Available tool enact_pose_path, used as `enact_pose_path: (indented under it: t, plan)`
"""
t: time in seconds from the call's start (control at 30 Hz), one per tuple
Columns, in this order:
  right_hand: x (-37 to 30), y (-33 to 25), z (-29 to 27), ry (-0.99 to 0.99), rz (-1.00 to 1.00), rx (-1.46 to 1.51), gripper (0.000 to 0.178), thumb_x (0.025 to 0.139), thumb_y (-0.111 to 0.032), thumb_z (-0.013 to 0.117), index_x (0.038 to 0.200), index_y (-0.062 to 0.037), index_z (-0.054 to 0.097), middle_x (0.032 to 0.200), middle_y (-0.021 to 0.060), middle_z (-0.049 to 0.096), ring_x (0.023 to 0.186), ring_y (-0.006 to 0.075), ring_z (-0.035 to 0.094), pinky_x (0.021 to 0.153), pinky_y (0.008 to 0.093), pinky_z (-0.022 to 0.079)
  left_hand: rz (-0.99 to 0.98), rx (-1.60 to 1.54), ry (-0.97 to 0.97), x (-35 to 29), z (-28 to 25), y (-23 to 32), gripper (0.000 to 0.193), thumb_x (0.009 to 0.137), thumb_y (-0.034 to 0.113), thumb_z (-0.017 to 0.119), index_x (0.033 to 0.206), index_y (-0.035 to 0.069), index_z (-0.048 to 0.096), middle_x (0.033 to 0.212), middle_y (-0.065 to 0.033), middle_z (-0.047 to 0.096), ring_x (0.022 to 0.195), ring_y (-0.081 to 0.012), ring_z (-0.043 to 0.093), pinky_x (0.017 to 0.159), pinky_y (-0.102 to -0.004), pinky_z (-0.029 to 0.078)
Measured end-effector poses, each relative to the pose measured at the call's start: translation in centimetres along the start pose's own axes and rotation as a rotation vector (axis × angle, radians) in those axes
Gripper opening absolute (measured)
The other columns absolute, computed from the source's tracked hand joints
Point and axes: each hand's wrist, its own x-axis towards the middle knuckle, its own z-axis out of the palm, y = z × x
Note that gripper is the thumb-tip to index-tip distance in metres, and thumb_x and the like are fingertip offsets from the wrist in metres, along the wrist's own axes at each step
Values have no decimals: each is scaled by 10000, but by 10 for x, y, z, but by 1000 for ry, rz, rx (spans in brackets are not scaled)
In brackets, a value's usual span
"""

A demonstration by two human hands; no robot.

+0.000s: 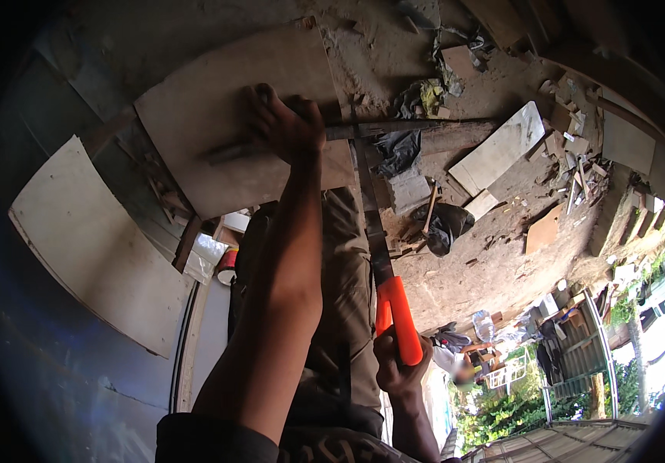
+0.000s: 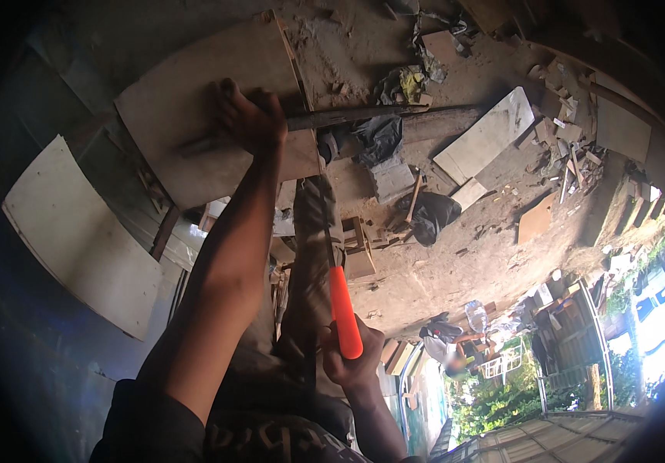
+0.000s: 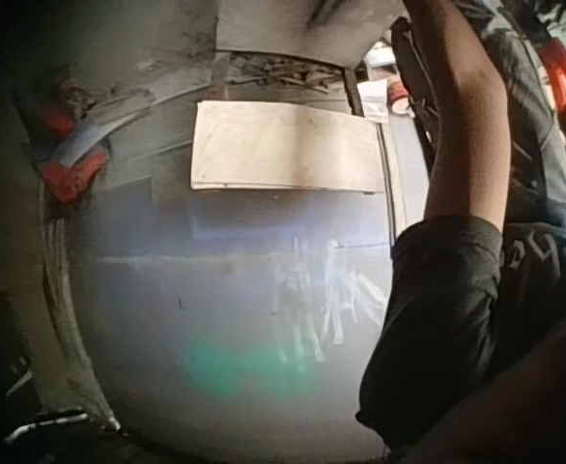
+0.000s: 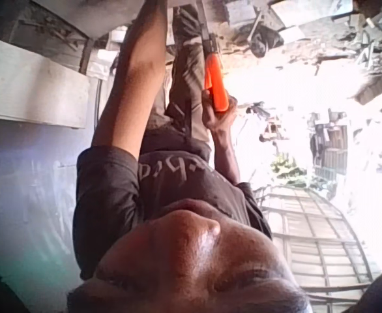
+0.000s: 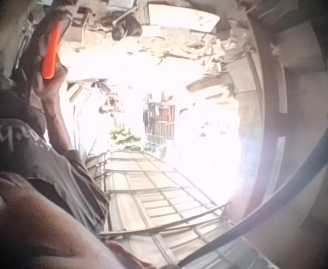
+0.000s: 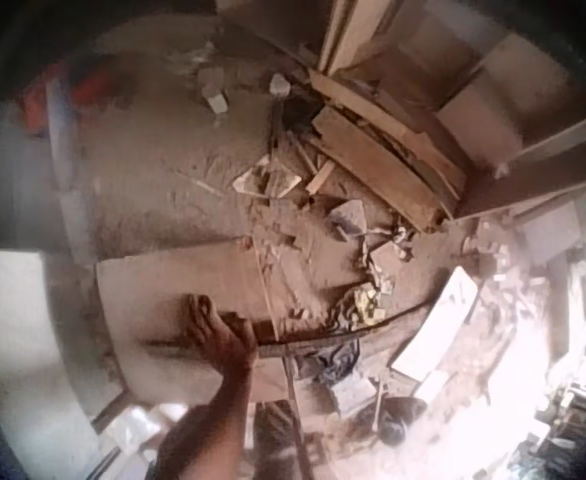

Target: The person uses a hammer to remove a wooden slat from a chair frame. They then use a hand saw to cut the slat to size. Finally, they reattach the slat to the chair frame using the hammer.

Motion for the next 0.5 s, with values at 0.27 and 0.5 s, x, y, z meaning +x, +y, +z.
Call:
enact_pose_path:
  t: [0.27, 0.5]
  plan:
    - [18, -50, -7, 43, 28, -29, 225, 840, -107, 621, 662, 25, 581, 511, 50, 549, 444, 122, 533, 458, 273, 404, 36, -67, 22, 9, 5, 2, 722, 820, 372, 551, 1424, 40, 334, 1532, -222, 230, 1424, -373, 228, 1141, -558, 181]
    - [23, -67, -12, 3, -22, -113, 262, 849, -102, 656, 644, 16, 544, 487, 46, 498, 409, 121, 470, 431, 299, 338, -73, -130, -84, 1, -1, 2, 705, 832, 355, 545, 1425, 32, 341, 1533, -222, 229, 1429, -370, 220, 1154, -525, 182]
